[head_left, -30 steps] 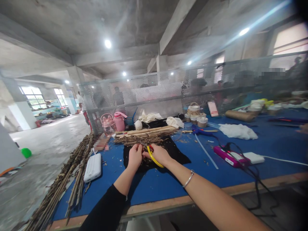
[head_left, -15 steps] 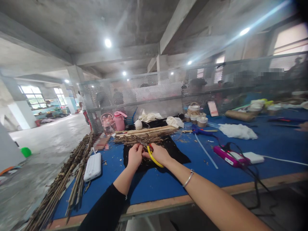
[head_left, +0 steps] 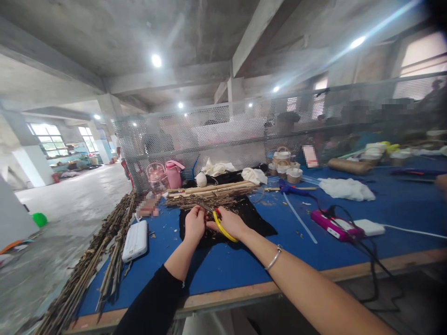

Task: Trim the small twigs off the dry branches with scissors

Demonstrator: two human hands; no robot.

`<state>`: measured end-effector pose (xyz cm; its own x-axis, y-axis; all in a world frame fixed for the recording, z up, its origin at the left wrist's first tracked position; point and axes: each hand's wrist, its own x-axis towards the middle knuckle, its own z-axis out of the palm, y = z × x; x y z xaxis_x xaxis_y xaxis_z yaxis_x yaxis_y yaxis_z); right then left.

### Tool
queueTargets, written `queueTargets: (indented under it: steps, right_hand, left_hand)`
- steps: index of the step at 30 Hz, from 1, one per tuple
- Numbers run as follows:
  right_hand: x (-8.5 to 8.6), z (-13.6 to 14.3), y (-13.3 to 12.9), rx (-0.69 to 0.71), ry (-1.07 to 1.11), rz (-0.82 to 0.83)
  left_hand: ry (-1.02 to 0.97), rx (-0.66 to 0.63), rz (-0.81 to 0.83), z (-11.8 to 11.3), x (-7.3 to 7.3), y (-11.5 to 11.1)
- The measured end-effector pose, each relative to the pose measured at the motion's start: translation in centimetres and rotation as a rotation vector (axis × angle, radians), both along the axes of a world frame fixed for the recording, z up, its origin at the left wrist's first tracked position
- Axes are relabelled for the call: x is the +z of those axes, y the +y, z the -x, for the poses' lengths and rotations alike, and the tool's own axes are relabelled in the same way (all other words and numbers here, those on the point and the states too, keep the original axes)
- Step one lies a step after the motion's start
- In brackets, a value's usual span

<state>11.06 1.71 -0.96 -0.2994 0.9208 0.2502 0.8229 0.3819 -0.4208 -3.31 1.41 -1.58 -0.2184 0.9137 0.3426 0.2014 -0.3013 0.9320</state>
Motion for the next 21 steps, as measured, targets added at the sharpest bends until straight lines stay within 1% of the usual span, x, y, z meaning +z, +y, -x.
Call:
queueTargets:
  steps: [7, 15, 18, 21]
  right_hand:
    - [0.1, 0.0, -0.1, 0.009, 0.004, -0.026]
    - [0.1, 0.1, 0.0, -0.009, -0.001, -0.035]
    - [0.2, -0.3, 0.4, -0.04, 0.009, -0.041]
    - [0.2, -1.0, 1.2, -0.063, 0.066, -0.024]
  left_hand:
    - [-0.008, -0.021, -0.023, 0.1, -0.4, 0.2]
    - [0.0, -0.014, -0.03, -0.1, 0.1, -0.1]
    - [0.066, 0.009, 0.011, 0.2, 0.2, -0.1]
    - [0.189, 0.084, 0.025, 0.8, 0.4, 0.0]
